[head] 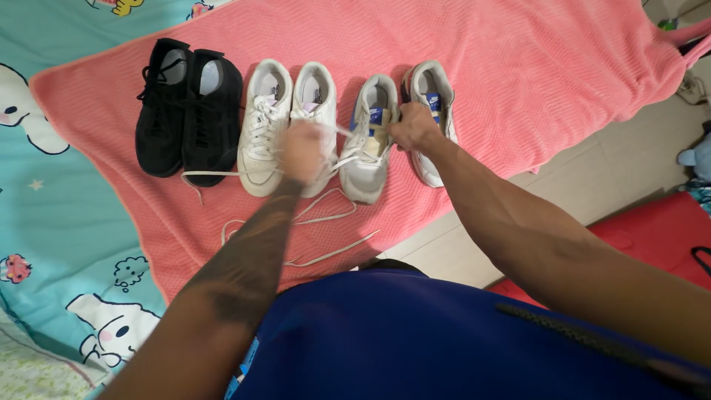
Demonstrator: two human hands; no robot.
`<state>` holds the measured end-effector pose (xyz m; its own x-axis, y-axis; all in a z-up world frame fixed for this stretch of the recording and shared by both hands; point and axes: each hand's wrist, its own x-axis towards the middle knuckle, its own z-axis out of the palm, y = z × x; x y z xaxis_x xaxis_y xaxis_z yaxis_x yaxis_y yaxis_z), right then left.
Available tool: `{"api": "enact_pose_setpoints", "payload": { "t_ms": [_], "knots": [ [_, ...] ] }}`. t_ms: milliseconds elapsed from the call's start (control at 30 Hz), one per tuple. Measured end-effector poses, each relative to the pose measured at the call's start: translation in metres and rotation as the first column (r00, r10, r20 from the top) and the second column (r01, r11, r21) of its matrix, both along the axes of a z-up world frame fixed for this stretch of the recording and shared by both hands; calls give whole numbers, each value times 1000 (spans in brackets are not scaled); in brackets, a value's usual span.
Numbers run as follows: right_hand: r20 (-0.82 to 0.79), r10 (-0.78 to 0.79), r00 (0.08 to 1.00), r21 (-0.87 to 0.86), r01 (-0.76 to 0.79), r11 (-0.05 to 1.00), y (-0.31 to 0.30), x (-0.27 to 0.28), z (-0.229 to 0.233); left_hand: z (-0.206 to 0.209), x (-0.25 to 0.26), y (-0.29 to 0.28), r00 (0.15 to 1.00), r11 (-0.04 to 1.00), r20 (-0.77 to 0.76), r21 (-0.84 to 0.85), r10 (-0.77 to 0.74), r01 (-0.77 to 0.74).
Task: The person unlaces two pairs of sneakers placed on a pink towel. They pull the laces out of the eyelets one by one, starting with the rightmost pair and then moving to the middle pair, leaving the laces loose on the towel.
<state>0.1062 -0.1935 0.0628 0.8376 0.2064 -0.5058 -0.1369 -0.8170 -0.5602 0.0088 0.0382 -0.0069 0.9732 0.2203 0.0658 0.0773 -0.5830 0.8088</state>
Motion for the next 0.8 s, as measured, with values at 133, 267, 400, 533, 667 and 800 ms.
{"api": "enact_pose_setpoints", "payload": {
  "t_ms": [133, 267, 400, 533, 667, 800],
  "knots": [
    [28, -35, 999, -4, 35, 999, -10, -6, -7, 22, -42, 82, 750, 850, -405, 186, 523, -493],
    [124, -237, 963, 217, 207, 954, -29, -41, -22, 26, -35, 49, 938, 946, -138, 112, 317, -303],
    [282, -234, 931, 126, 206, 970, -31, -80, -45, 34, 9, -30, 959, 963, -142, 79, -246, 259],
    [348, -233, 908, 14, 243, 970, -17, -91, -57, 45, 42, -70, 793, 864, -446, 83, -414, 497],
    [461, -183, 868, -4, 209, 978, -8, -94, -61, 39, 51, -77, 779, 873, -490, 72, -391, 483],
    [519, -171, 837, -18, 211, 977, -10, -103, -75, 29, 55, -74, 807, 889, -464, 85, -364, 450]
  ]
}}
